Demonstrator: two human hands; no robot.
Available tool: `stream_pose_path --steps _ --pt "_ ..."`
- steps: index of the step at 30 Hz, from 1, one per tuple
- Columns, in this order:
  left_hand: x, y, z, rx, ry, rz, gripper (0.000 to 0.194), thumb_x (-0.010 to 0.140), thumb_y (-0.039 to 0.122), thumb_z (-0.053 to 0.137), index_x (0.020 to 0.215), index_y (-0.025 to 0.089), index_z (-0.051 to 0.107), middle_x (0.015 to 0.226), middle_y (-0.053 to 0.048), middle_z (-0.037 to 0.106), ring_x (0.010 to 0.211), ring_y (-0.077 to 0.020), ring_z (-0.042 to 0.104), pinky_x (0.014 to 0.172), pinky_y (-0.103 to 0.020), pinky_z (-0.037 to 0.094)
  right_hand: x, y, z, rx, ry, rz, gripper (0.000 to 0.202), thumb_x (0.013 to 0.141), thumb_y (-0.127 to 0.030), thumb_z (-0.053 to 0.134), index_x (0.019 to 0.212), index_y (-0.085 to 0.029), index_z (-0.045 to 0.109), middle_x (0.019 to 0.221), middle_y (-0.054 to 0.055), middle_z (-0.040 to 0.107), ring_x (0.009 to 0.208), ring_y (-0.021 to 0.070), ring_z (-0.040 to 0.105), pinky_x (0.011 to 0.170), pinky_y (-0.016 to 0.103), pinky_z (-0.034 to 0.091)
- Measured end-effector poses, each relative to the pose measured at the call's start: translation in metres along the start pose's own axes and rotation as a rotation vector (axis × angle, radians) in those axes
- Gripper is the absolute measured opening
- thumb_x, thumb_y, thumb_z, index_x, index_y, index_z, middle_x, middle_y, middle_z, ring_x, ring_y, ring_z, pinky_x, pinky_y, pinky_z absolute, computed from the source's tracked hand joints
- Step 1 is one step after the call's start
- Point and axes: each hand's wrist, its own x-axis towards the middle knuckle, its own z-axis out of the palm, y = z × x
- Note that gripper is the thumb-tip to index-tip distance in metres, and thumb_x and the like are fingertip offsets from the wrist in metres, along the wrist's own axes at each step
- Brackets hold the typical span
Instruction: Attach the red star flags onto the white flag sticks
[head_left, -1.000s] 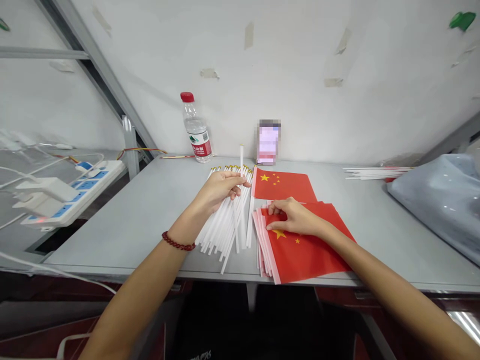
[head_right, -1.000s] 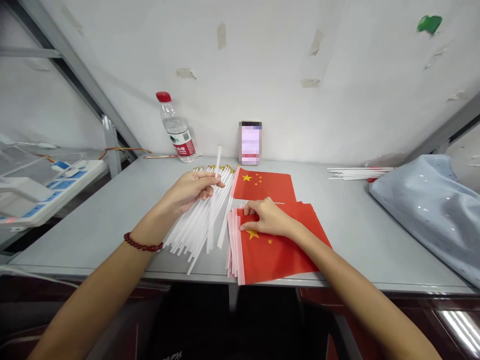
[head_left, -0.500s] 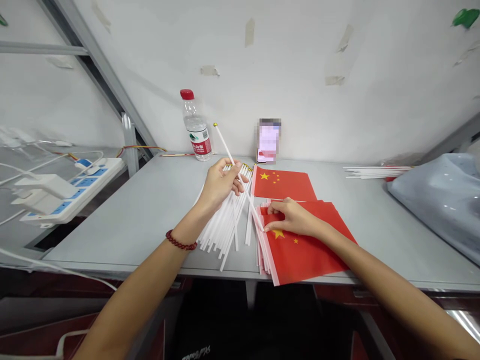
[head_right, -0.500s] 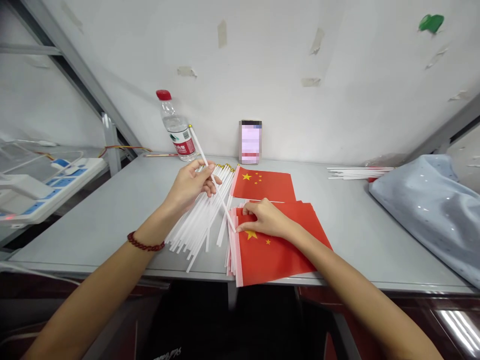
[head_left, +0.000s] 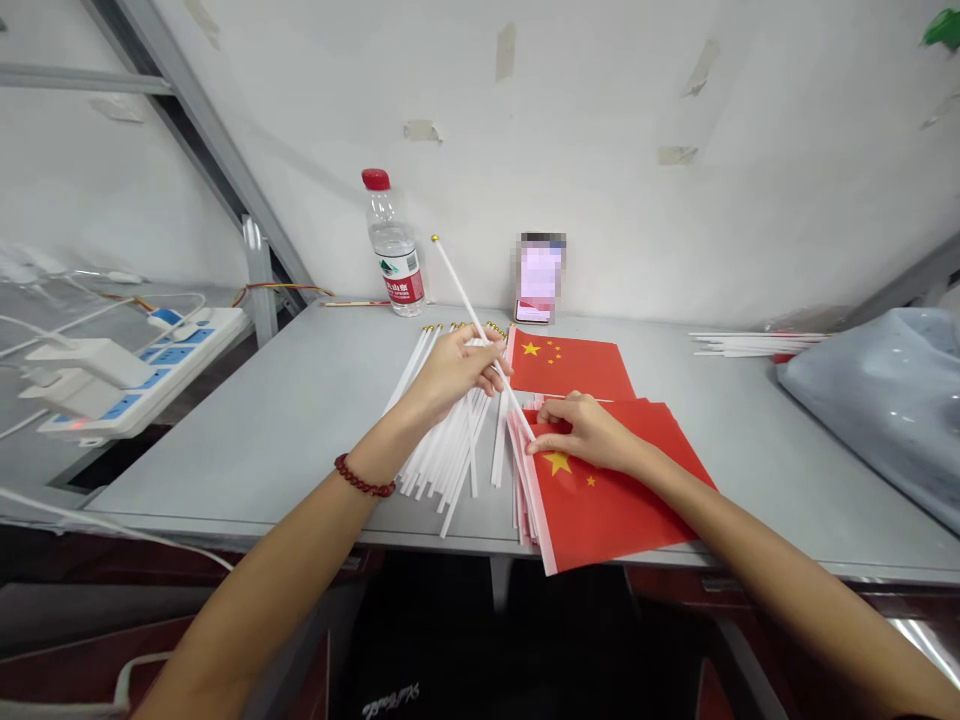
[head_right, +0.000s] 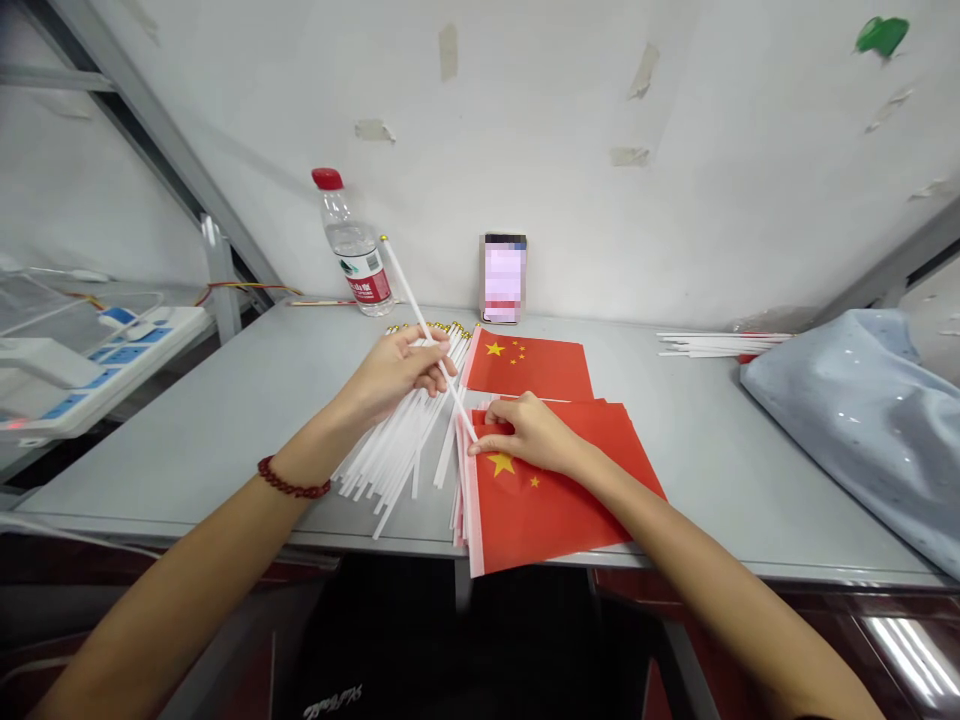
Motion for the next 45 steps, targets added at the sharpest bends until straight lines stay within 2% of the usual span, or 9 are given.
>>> stream_pose_path --steps 2,3,5,8,12,16,26,35,45 --pt "-0.002 -0.002 0.005 0.032 -0.115 -0.066 0.012 0.084 0.023 0.063 0.081 0.013 0.058 0.068 -0.004 0.068 0.053 -0.0098 0.063 0.050 -0.020 0.050 0.000 -0.002 0.000 0.014 0.017 -0.009 0.039 0.079 -0.048 0.070 0.066 -0.018 0.048 0.064 -0.004 0.047 0.056 0.0088 0.034 0.058 0.024 0.033" --pt "-0.003 -0.002 0.007 0.045 -0.125 -0.075 0.015 0.085 0.023 0.063 0.076 0.012 0.058 0.067 -0.005 0.067 0.054 -0.0091 0.062 0.052 -0.020 0.051 0.000 -0.003 -0.001 0.028 0.013 -0.009 0.036 0.080 -0.045 0.070 0.066 -0.018 0.050 0.063 -0.004 0.048 0.055 0.0087 0.035 0.057 0.024 0.034" --pt "-0.004 -0.002 0.010 0.046 -0.057 -0.053 0.019 0.086 0.022 0.061 0.070 0.011 0.058 0.066 -0.004 0.066 0.052 -0.0071 0.060 0.052 -0.019 0.050 -0.001 -0.006 -0.003 0.077 -0.007 0.005 0.029 0.083 -0.040 0.068 0.069 -0.017 0.056 0.063 -0.003 0.053 0.055 0.0087 0.040 0.057 0.024 0.035" --pt "-0.004 0.001 0.011 0.000 0.066 -0.015 0.015 0.088 0.019 0.056 0.076 0.012 0.060 0.067 -0.003 0.065 0.047 -0.0054 0.055 0.047 -0.018 0.046 -0.002 -0.011 -0.006 0.167 -0.026 0.028 0.022 0.085 -0.037 0.066 0.077 -0.016 0.066 0.069 0.001 0.064 0.061 0.0104 0.051 0.061 0.025 0.042" --pt "-0.004 0.001 0.009 -0.026 0.074 -0.033 0.014 0.089 0.020 0.056 0.079 0.012 0.061 0.066 -0.002 0.064 0.046 -0.0051 0.053 0.047 -0.018 0.044 -0.003 -0.012 -0.008 0.246 -0.056 0.013 0.017 0.085 -0.034 0.065 0.084 -0.018 0.072 0.079 0.003 0.071 0.071 0.0133 0.060 0.067 0.027 0.047" --pt "-0.006 -0.001 0.013 -0.019 0.014 -0.052 0.017 0.089 0.023 0.056 0.077 0.013 0.060 0.066 -0.003 0.066 0.046 -0.0056 0.054 0.047 -0.020 0.044 -0.004 -0.012 -0.008 0.260 -0.073 0.003 0.012 0.085 -0.028 0.064 0.084 -0.019 0.073 0.077 0.002 0.071 0.067 0.0119 0.058 0.065 0.026 0.047" --pt "-0.006 -0.003 0.015 -0.010 -0.031 -0.012 0.017 0.089 0.027 0.058 0.079 0.014 0.060 0.066 -0.003 0.066 0.047 -0.0067 0.055 0.046 -0.021 0.044 -0.004 -0.014 -0.010 0.258 -0.076 -0.007 0.011 0.084 -0.026 0.065 0.082 -0.018 0.073 0.074 0.001 0.070 0.065 0.0109 0.057 0.064 0.025 0.046" --pt "-0.006 -0.005 0.015 0.013 -0.039 0.026 0.023 0.087 0.030 0.060 0.071 0.014 0.056 0.066 -0.003 0.065 0.047 -0.0065 0.054 0.047 -0.021 0.045 -0.004 -0.014 -0.009 0.271 -0.081 0.013 0.011 0.084 -0.027 0.066 0.081 -0.018 0.072 0.075 0.001 0.070 0.065 0.0107 0.057 0.064 0.025 0.046" --pt "-0.007 -0.004 0.016 0.030 -0.028 0.011 0.023 0.087 0.031 0.060 0.071 0.015 0.057 0.066 -0.003 0.065 0.048 -0.0067 0.054 0.047 -0.021 0.045 -0.004 -0.014 -0.009 0.287 -0.090 0.020 0.011 0.083 -0.027 0.066 0.082 -0.018 0.073 0.075 0.002 0.070 0.065 0.0110 0.059 0.063 0.025 0.047"
